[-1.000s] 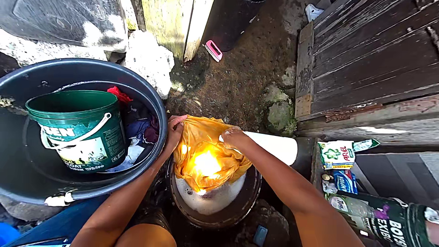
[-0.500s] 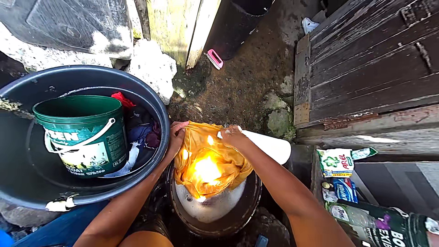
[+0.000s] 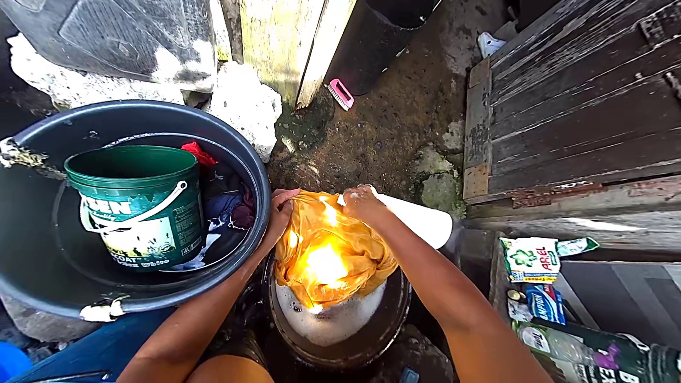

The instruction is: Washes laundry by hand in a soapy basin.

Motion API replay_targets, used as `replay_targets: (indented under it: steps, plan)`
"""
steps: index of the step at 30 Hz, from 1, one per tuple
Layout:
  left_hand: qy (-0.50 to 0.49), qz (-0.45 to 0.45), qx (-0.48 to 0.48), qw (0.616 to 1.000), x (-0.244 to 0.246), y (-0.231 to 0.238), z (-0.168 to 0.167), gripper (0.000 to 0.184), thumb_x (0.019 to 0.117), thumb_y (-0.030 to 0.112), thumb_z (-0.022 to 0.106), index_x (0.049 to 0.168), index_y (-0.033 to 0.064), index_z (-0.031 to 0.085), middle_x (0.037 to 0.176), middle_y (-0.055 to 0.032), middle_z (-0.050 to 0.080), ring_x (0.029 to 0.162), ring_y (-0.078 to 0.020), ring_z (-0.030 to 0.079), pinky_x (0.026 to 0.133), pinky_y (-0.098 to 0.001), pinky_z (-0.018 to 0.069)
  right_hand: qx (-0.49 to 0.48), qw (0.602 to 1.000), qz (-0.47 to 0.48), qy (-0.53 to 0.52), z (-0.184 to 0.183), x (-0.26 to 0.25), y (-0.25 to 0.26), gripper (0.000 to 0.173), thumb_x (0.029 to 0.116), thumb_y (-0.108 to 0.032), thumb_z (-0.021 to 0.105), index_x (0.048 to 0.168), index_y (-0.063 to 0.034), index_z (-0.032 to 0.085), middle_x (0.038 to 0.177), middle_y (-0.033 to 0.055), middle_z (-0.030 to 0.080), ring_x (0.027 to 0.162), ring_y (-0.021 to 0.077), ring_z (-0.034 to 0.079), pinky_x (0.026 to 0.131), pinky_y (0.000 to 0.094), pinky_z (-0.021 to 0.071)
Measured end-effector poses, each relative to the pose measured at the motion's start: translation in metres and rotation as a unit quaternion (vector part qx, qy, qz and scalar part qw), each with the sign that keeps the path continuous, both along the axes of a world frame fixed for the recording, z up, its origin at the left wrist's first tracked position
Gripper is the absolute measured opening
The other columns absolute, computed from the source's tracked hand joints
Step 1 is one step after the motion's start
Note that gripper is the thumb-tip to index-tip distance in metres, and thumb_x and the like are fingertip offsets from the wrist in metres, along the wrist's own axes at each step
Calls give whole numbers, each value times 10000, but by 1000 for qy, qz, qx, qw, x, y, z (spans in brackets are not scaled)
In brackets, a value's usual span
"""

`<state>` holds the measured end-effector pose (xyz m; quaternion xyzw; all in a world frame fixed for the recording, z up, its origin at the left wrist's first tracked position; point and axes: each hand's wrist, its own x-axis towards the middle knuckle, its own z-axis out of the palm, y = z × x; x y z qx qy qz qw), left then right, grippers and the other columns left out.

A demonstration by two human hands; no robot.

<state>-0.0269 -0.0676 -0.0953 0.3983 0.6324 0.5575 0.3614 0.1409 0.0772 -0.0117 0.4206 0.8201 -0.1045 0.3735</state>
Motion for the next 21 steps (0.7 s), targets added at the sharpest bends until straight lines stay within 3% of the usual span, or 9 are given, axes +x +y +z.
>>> replay_targets:
  steps: [3,6,10,12,15,18,21]
  plan:
    - [24,-22,-10,999,-2,-8,2,299,1043,48,499,1284,19,673,1351,-149,618,1257,-224,579,1077,-397,448,0,999,4,-34,-11,11,2,312,993,-195,608,1210,10,697,1321,233,642,1317,424,538,1137,624,348]
    - [22,-29,-14,999,-3,-13,6,318,1051,70,498,1326,50,657,1403,-128,593,1280,-235,568,1078,-421,451,-23,999,-9,-34,8,9,-14,331,1010,-196,596,1227,43,673,1347,256,616,1340,432,513,1151,617,322]
    - [12,-34,-15,999,-2,-16,7,319,1057,76,494,1337,56,647,1425,-121,577,1308,-231,549,1095,-414,438,-40,997,55,31,28,-2,-69,300,987,-215,645,1154,26,708,1214,239,682,1236,428,590,1105,607,399]
    - [15,-30,-4,999,-2,-14,6,315,1048,58,496,1318,20,653,1401,-158,590,1305,-251,551,1100,-413,431,-72,995,68,8,25,-5,-87,270,1010,-144,592,1177,41,695,1231,249,671,1252,432,578,1112,597,388]
    - [10,-42,-8,999,-3,-24,13,342,1063,96,491,1378,97,623,1450,-90,565,1316,-219,543,1089,-405,439,-78,994,60,-39,19,-5,-95,290,1041,-72,501,1232,78,659,1302,277,631,1294,451,544,1123,598,368]
    - [7,-33,6,999,-2,-20,8,327,1051,59,497,1347,55,638,1421,-122,582,1313,-227,547,1099,-393,434,-58,996,54,-33,17,-10,-96,304,1038,-126,528,1238,68,649,1284,265,640,1288,437,552,1125,584,376]
    - [17,-23,20,999,-2,-10,-1,304,1030,14,496,1287,-23,655,1361,-188,601,1291,-255,553,1106,-386,419,-55,995,68,-52,11,-9,-98,287,1033,-74,511,1223,89,653,1282,287,631,1278,463,549,1091,611,390]
